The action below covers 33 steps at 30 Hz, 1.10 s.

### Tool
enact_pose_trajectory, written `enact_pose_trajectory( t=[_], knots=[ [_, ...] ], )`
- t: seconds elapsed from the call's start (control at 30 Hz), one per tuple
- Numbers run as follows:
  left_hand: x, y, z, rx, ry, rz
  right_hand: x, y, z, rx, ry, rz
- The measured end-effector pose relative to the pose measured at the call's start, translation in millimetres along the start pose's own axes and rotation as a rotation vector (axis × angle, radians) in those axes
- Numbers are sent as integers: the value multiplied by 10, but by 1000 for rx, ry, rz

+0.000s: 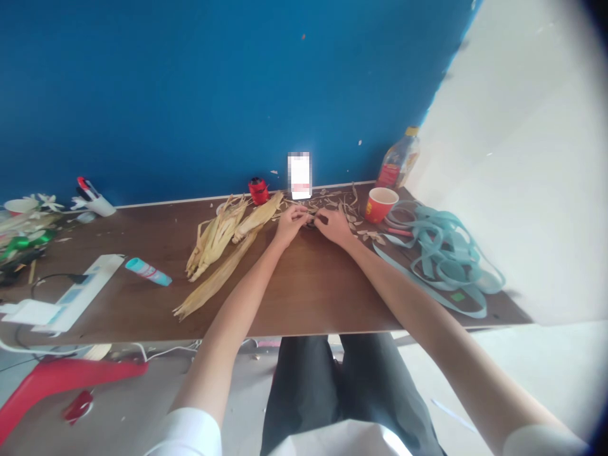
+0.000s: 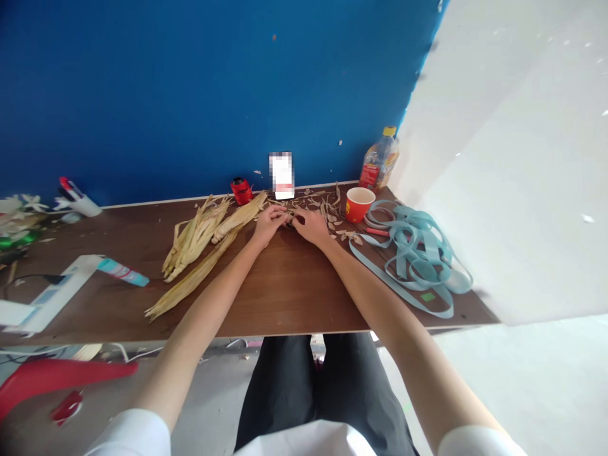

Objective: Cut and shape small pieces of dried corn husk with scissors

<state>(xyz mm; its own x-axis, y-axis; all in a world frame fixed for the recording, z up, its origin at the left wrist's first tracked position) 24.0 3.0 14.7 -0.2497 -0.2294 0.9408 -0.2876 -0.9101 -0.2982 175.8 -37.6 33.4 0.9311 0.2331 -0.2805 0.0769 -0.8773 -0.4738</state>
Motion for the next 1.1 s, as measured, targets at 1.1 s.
enact_pose_trajectory(
  t=[1.1],
  knots=[
    [0,-6,78,-129,-123,16,55,-11,-37,86,-167,29]
  ],
)
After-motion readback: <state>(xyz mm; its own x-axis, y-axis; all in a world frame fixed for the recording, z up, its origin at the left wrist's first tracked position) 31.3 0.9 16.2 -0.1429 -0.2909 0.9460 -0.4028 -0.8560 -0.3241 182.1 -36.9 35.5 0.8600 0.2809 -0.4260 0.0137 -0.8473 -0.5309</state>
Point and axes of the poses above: each hand's wrist, its own y-axis away from the middle knuckle, its own z-axis out of the palm, x = y × z, the point moved 4 cm from there along -y, towards the middle knuckle, and after that the axes turned 15 degrees about y, right-handed, at the moved point
